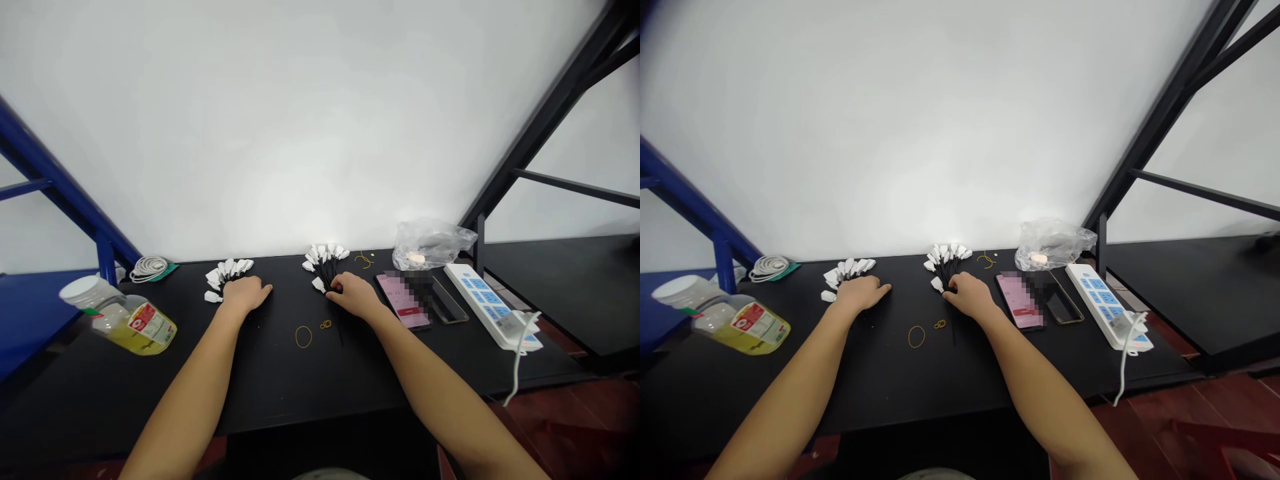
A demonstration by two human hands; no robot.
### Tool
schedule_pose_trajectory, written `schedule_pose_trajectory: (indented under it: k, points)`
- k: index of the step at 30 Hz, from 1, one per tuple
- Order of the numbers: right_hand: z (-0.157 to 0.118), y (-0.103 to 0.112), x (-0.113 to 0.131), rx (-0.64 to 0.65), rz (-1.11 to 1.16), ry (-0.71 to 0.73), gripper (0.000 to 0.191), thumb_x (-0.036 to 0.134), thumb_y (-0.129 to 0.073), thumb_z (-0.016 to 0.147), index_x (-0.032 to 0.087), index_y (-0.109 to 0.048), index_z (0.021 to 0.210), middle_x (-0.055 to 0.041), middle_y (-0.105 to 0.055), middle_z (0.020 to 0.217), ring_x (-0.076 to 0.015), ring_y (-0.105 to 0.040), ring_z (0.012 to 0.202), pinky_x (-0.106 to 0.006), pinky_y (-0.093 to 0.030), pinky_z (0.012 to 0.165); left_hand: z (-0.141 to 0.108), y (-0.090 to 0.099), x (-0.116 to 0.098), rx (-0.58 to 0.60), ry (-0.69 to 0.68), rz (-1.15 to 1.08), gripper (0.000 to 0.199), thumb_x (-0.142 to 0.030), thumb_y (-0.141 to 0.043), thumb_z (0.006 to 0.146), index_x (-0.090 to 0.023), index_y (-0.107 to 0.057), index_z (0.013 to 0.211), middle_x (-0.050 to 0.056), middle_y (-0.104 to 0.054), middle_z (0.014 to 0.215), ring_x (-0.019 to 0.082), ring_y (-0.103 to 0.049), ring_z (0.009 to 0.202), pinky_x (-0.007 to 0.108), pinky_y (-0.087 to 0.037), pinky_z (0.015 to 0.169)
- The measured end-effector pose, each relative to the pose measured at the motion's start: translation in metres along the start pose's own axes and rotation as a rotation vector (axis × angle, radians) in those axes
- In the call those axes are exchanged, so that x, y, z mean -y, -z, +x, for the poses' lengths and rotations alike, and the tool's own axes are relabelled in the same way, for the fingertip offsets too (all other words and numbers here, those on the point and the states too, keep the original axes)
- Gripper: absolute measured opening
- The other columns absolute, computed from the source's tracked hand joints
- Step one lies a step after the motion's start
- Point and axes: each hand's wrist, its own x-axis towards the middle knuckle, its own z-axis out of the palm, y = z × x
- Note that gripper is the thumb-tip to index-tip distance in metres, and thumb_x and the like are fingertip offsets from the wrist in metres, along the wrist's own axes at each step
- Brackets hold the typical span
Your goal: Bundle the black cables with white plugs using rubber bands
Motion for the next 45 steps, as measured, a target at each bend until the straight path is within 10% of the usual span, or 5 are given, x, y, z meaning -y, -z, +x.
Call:
schedule_pose_trajectory:
  k: [5,11,22,36,45]
  points:
    - [0.0,0.0,0.001,0.003,-0.031,-0.03,0.025,0.043,-0.072,0.083,0.022,-0.07,0.097,-0.0054,-0.069,0.102,-0.02,-0.064,0.089,-0.027,-0.04,0.07,-0.001,-0.002,-0.004,-0.14,-0.043,-0.079,0.05,-0.062,-0.042,0.091,-0.02,-0.067,0.092,0.015,-0.074,0.097,0.034,-0.069,0.092,0.044,-0.05,0.078]
    - [0.0,0.001,0.003,0.116,-0.085,-0.055,0.029,0.053,-0.074,0.079,0.023,-0.073,0.08,-0.0054,-0.073,0.085,-0.0224,-0.066,0.082,-0.028,-0.041,0.066,-0.005,-0.012,-0.026,-0.33,-0.508,-0.223,0.031,-0.049,-0.051,0.094,-0.022,-0.067,0.098,0.008,-0.069,0.103,0.026,-0.062,0.1,0.038,-0.047,0.09]
    - [-0.005,-0.005,0.009,0.106,-0.165,0.041,0.014,0.028,-0.066,0.082,0.024,-0.079,0.083,-0.0085,-0.077,0.086,-0.024,-0.07,0.081,-0.029,-0.045,0.068,-0.021,-0.021,-0.067,-0.415,-0.906,-0.342,0.017,-0.027,-0.055,0.095,-0.022,-0.071,0.094,0.009,-0.067,0.111,0.023,-0.059,0.108,0.042,-0.047,0.096]
    - [-0.009,-0.007,0.015,0.127,-0.001,0.244,0.024,0.018,-0.06,0.081,0.026,-0.078,0.095,-0.0018,-0.076,0.085,-0.0184,-0.066,0.075,-0.025,-0.036,0.063,-0.02,-0.028,-0.072,-0.235,-0.934,-0.271,0.022,-0.017,-0.054,0.091,-0.024,-0.073,0.1,0.006,-0.07,0.106,0.022,-0.061,0.101,0.036,-0.048,0.093]
    - [-0.005,-0.01,0.009,0.278,0.131,0.425,0.016,0.02,-0.068,0.085,0.027,-0.078,0.095,0.0008,-0.076,0.09,-0.0164,-0.066,0.08,-0.023,-0.038,0.068,-0.021,-0.021,-0.064,-0.19,-0.843,-0.298,0.032,-0.052,-0.077,0.077,-0.024,-0.073,0.091,0.004,-0.069,0.094,0.022,-0.062,0.09,0.034,-0.046,0.082]
